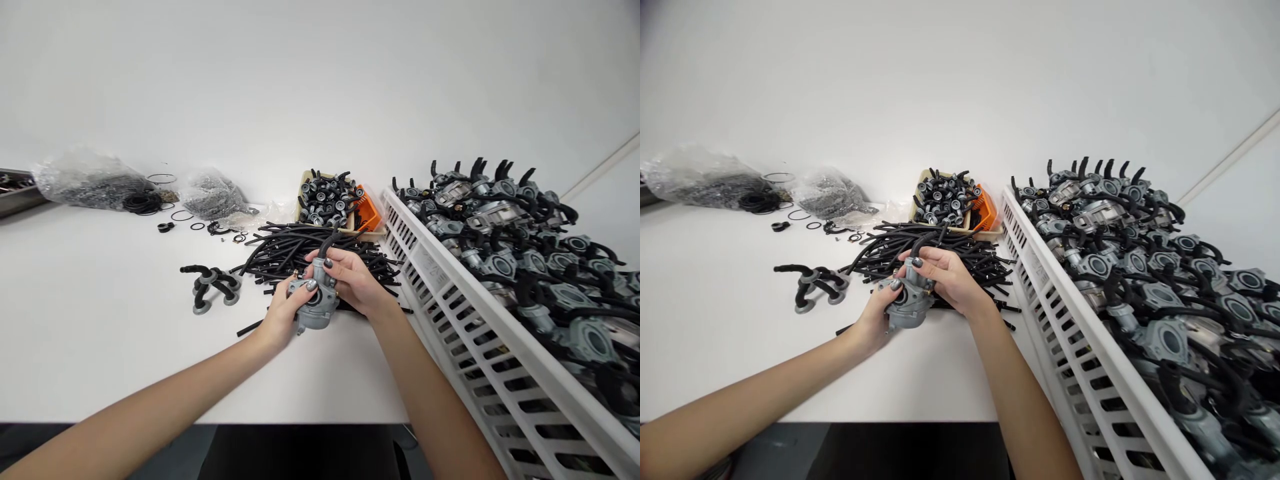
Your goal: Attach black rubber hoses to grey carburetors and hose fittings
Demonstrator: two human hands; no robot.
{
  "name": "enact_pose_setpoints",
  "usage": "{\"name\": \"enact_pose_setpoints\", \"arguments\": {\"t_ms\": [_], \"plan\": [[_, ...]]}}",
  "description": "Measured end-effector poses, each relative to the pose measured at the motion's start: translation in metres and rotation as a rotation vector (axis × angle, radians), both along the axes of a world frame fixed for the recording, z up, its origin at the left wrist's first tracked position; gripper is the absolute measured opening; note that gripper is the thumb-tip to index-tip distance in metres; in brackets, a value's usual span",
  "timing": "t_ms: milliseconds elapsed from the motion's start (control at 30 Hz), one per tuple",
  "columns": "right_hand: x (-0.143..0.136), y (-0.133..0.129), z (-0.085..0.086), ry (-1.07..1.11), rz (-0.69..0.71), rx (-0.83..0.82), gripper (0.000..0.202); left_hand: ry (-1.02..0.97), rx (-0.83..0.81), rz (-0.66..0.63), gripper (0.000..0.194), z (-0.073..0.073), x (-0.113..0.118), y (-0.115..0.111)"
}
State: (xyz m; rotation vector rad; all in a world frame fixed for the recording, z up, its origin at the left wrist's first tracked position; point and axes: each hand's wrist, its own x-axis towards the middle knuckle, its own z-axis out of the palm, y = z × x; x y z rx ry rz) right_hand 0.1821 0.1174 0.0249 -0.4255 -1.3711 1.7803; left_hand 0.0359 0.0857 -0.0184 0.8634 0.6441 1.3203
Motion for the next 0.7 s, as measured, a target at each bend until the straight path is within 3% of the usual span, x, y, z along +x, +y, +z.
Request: {"name": "enact_pose_setpoints", "arguments": {"t_ms": [300, 700], "plan": [[-0.0011, -0.0021, 0.0022, -0.037, -0.053, -0.034, 0.027, -0.002, -0.053, 0.019, 0.043, 0.0017, 0.0003, -0.002], [-0.0036, 0.0021, 0.0032, 0.048, 0.004, -0.111, 0.022, -0.069, -0.043, -0.03, 0.036, 0.0021, 0.0013, 0.0001]]}}
